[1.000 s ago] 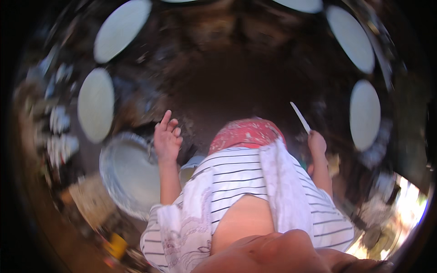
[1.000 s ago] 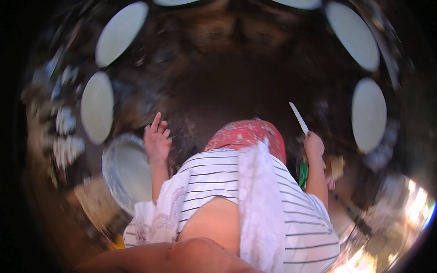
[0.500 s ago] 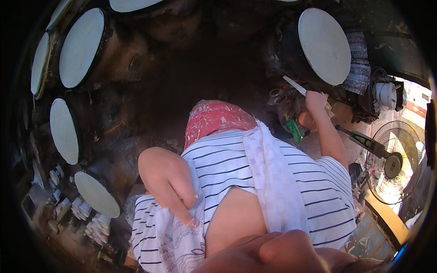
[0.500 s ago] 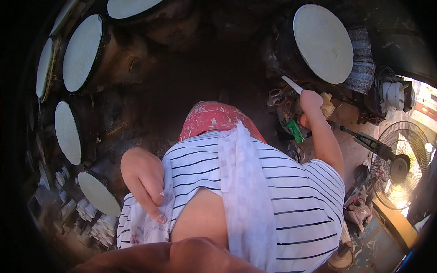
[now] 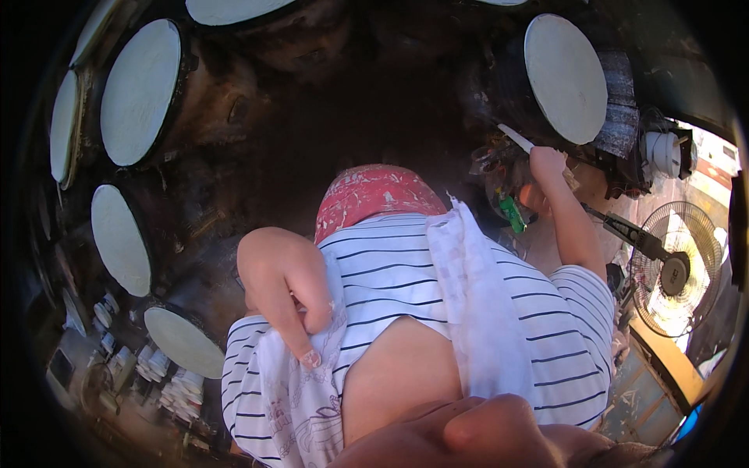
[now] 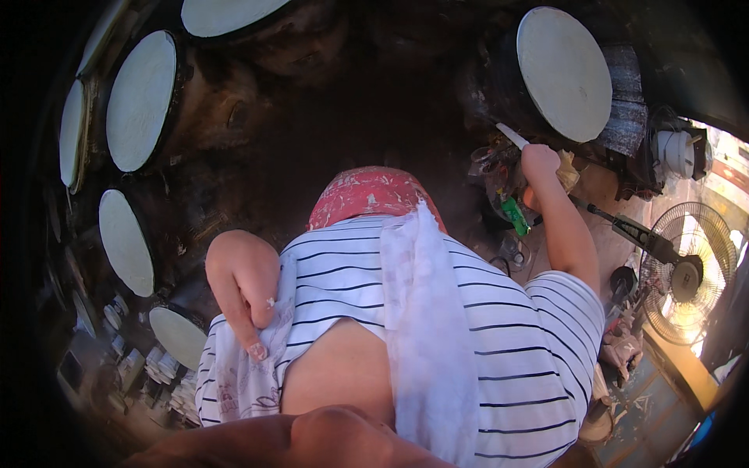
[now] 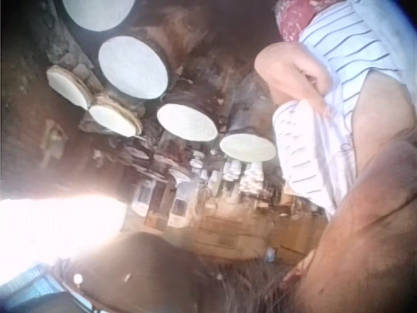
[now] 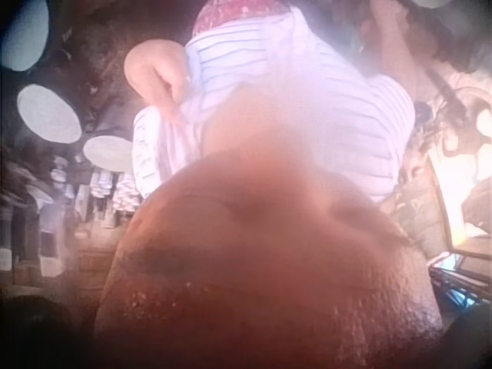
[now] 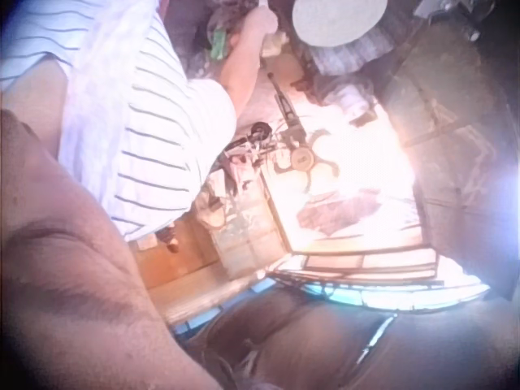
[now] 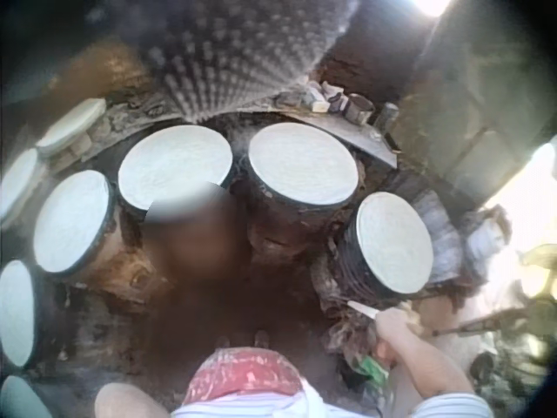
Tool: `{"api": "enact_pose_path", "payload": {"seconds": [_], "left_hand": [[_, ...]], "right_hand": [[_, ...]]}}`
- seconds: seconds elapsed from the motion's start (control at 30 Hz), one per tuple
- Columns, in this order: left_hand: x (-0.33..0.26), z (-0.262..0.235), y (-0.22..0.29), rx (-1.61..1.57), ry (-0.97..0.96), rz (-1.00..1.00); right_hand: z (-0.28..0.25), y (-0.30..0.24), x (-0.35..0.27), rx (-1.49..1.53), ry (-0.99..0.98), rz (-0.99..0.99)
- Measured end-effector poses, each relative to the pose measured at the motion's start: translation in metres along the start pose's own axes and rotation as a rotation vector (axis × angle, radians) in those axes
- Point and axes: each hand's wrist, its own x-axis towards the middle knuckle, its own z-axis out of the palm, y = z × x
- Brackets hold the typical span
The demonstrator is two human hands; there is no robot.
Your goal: The person spreads rice batter onto circular steaming cloths using a ladle, peels the steamed sheets off with a stick, and places them onto drying racks.
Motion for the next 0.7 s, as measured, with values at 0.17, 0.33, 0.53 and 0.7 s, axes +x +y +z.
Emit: {"api": "enact_pose_path", "payload": {"seconds": [0.17,0.33,0.53,0.7], "left_hand": [[0.001,0.003,0.011,-0.108,0.008,-0.097],[0.005,0.001,0.014,-0.021,0.051,-0.043],[0.006,0.005,0.011,-0.018,0.021,-0.034],[0.008,0.002,0.012,-0.028,0.024,-0.06]], "right_hand": [[0.01,0.0,-0.001,-0.014,0.064,-0.043],[0.01,-0.003,0.006,-0.026,0.122,-0.077],[0.009,-0.004,-0.002,-0.014,0.053,-0.02],[0.03,-0.015,0.015,0.001,-0.06,0.01]]}}
